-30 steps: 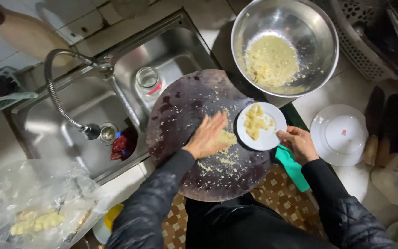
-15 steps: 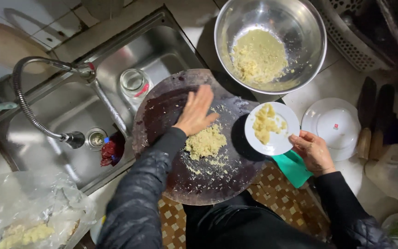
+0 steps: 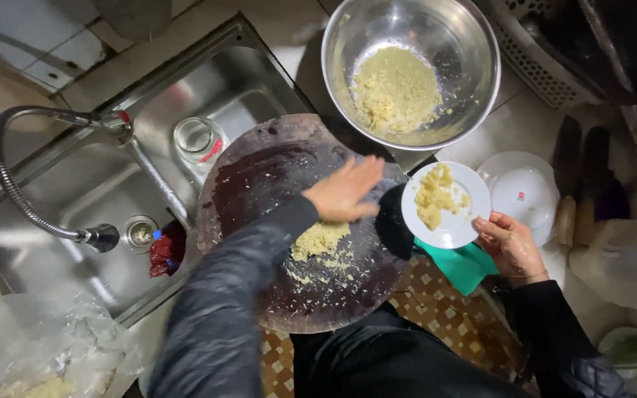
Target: Forming small balls from a food mixture by rolling it between the palms and placing them on a board.
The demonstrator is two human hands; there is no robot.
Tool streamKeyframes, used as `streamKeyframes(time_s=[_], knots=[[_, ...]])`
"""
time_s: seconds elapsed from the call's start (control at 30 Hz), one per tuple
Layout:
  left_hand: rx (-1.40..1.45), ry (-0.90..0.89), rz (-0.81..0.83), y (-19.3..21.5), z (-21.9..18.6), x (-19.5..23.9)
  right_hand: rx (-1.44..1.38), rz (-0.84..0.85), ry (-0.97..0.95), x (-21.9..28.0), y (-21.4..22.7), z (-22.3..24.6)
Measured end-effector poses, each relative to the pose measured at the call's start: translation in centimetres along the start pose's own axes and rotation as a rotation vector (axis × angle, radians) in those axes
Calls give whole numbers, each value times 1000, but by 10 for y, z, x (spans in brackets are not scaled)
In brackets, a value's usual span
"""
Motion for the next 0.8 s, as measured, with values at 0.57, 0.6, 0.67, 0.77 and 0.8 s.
streamKeyframes(time_s=[0.57,0.6,0.67,0.77,0.8], knots=[[34,317,-189,-70,-6,140,3,194,-93,-75,-183,-77],[33,317,-187,-55,-19,138,1,194,-94,-66,-205,-65],[210,290,-187,-25,-48,133,7,227,-61,-47,-248,-42],[269,362,-223,-20,-59,152,108,259,34,-102,-252,-86],[270,363,-225,-17,-62,167,110,260,34,-81,-247,-70]])
Point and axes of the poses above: each hand's wrist, its own x-axis away from the middle knuckle, its own y-axis out of the back of the hand, z = x × y, the point moved 1 cm from there along -x, towards the middle knuckle, and after that the axes turned 2 degrees about -z, right-handed, at the moved point
